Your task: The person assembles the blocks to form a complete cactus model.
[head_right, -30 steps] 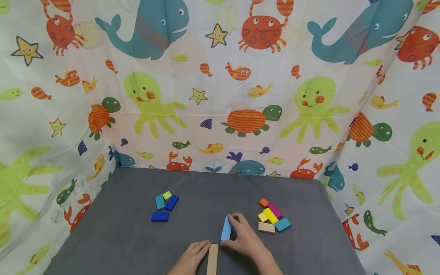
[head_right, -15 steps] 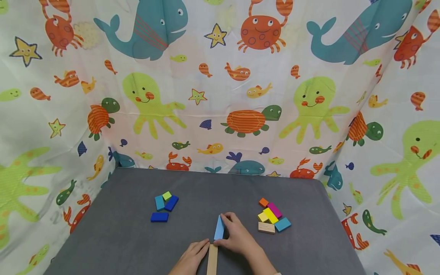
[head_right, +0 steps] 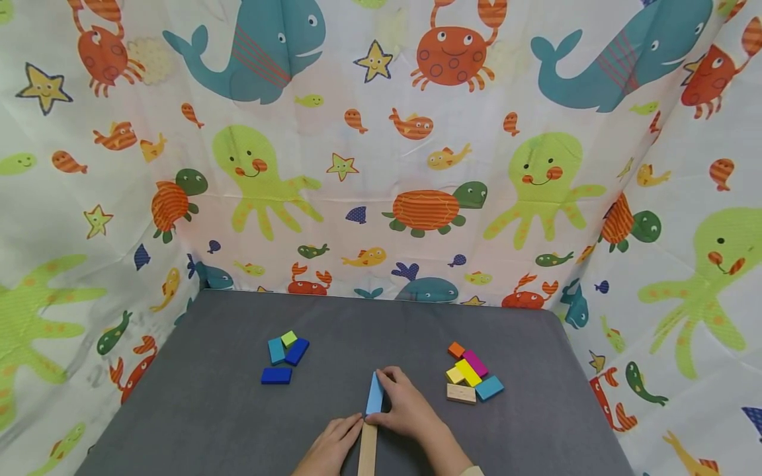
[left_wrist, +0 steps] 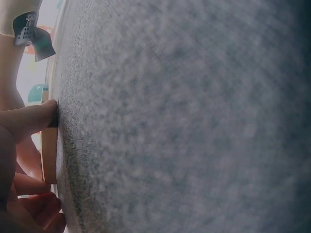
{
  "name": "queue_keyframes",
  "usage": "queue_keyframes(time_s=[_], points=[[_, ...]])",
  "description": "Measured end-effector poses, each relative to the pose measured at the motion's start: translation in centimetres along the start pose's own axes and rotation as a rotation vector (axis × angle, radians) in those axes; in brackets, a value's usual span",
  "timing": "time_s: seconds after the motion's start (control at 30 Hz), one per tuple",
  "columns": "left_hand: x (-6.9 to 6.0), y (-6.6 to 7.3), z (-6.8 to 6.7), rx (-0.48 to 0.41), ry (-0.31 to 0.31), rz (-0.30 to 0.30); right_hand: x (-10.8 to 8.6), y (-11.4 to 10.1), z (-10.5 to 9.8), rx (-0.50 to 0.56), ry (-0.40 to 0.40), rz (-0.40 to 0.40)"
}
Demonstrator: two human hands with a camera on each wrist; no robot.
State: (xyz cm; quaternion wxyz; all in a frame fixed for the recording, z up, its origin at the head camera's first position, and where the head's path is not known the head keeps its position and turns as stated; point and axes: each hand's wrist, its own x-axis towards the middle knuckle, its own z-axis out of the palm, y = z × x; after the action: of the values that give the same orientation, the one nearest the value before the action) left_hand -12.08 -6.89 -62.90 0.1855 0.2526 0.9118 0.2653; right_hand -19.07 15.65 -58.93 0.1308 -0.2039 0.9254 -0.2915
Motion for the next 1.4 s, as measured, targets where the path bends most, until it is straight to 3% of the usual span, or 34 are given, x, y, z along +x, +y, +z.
queue_keyframes(time_s=[0.33,0.73,1.17,1.4], points=[[0.24,-0.04,0.11,0.039,-0.025,-0.017,0.3,0.13,0.16,-0.037,-0.028,-0.01],[0.08,-0.05,0.11,0.021,-0.036,-0.017,0.11,0.0,0.38,-0.065,-0.037,-0.039],[-0.12,0.2,0.36,0.053,0.029,0.005,-0.04,0.79,0.71,-0.092,-0.023,-0.106],[-0.19,0.22,0.43,0.057,0.057,0.017,-0.12,0.56,0.68,-0.088,-0.01,-0.104]])
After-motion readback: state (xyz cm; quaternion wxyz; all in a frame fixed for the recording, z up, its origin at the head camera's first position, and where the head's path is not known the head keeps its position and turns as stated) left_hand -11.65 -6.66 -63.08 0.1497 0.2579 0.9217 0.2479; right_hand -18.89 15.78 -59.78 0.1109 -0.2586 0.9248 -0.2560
